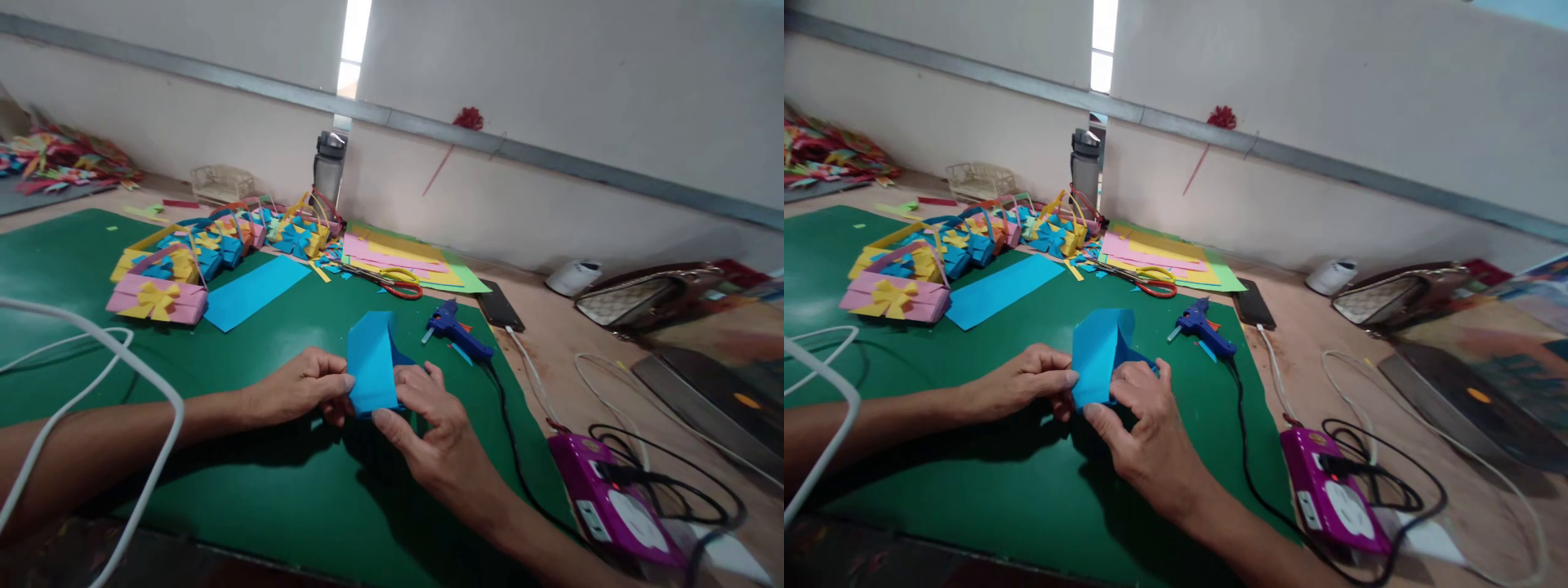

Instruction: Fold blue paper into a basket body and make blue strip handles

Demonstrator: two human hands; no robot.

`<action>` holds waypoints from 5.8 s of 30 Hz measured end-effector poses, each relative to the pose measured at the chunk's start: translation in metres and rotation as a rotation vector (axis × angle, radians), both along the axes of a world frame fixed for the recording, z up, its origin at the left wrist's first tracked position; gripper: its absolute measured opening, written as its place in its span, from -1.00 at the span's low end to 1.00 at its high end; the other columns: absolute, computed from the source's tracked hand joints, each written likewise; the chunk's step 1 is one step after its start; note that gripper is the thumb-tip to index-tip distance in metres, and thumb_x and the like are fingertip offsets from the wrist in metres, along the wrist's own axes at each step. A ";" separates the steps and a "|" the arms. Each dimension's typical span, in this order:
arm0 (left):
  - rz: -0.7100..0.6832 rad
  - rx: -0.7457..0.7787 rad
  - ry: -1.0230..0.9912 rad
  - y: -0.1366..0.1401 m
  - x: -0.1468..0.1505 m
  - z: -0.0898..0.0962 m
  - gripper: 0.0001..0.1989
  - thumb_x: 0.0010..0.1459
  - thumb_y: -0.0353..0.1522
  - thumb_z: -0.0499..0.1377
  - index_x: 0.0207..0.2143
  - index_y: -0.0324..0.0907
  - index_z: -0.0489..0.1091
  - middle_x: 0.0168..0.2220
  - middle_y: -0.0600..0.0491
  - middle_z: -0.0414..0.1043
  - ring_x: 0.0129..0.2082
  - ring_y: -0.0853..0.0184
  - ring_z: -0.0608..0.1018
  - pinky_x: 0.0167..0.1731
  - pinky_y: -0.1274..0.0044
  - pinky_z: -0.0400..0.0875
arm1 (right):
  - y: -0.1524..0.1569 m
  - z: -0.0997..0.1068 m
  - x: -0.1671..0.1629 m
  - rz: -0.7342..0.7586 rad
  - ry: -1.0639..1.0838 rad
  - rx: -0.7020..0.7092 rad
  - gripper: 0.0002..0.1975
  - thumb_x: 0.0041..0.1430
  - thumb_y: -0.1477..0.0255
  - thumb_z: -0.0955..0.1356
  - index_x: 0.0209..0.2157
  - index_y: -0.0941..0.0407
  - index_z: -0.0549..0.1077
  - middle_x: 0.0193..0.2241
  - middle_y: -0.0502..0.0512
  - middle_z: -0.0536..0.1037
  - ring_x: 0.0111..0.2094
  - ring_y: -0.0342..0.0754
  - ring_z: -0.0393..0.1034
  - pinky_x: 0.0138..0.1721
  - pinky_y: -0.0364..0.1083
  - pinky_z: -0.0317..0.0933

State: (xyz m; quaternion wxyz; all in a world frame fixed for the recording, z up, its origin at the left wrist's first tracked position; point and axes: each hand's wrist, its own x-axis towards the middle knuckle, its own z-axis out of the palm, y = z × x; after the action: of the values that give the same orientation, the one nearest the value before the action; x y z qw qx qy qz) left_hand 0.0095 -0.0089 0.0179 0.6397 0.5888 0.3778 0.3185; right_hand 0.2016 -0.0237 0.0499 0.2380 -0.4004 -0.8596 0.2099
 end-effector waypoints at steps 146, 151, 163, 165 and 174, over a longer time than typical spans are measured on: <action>0.249 1.191 0.206 -0.006 0.009 -0.025 -0.83 0.14 -0.54 0.05 -0.22 -0.25 0.37 -0.46 0.01 0.48 -0.49 0.42 0.48 -0.48 0.62 0.36 | -0.004 -0.024 -0.002 0.003 -0.061 0.340 -0.84 0.21 0.49 0.23 -0.46 0.11 0.33 -0.54 -0.02 0.47 -0.45 -0.07 0.34 0.05 0.11 -0.13; 0.273 1.192 0.150 -0.007 0.010 -0.018 -0.84 0.14 -0.49 0.09 -0.21 -0.29 0.38 -0.36 -0.10 0.51 -0.36 0.34 0.54 -0.35 0.55 0.45 | -0.007 -0.016 -0.002 -0.003 -0.090 0.273 -0.75 0.28 0.46 0.13 -0.43 0.10 0.35 -0.48 0.02 0.51 -0.41 -0.06 0.39 0.04 0.14 -0.09; 0.337 1.324 0.267 -0.006 0.008 -0.017 -0.82 0.13 -0.46 0.12 -0.18 -0.27 0.39 -0.31 -0.11 0.51 -0.36 0.32 0.53 -0.39 0.52 0.47 | -0.007 0.003 0.007 0.106 -0.029 0.306 -0.64 0.14 0.65 0.14 -0.13 0.15 0.43 -0.29 0.10 0.58 -0.27 -0.06 0.46 -0.20 -0.07 0.28; 0.345 1.340 0.274 -0.005 0.008 -0.019 -0.83 0.14 -0.46 0.12 -0.18 -0.26 0.38 -0.31 -0.10 0.52 -0.35 0.33 0.53 -0.39 0.53 0.46 | -0.005 0.000 0.009 0.139 -0.005 0.384 -0.65 0.13 0.66 0.15 -0.14 0.18 0.44 -0.34 0.13 0.58 -0.34 -0.07 0.46 -0.32 -0.11 0.32; 0.316 1.382 0.335 -0.006 0.010 -0.021 -0.86 0.17 -0.46 0.11 -0.20 -0.26 0.36 -0.31 -0.09 0.51 -0.37 0.36 0.50 -0.39 0.54 0.43 | -0.003 0.004 0.009 0.141 -0.075 0.808 -0.75 0.20 0.65 0.19 -0.19 0.22 0.46 -0.47 0.13 0.55 -0.47 -0.11 0.41 -0.42 -0.12 0.25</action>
State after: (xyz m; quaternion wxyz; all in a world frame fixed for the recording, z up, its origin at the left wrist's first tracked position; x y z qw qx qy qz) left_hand 0.0191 -0.0148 -0.0029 0.0015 0.8376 0.2638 0.4784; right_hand 0.2110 -0.0270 0.0538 0.3295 -0.2222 -0.9064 -0.1432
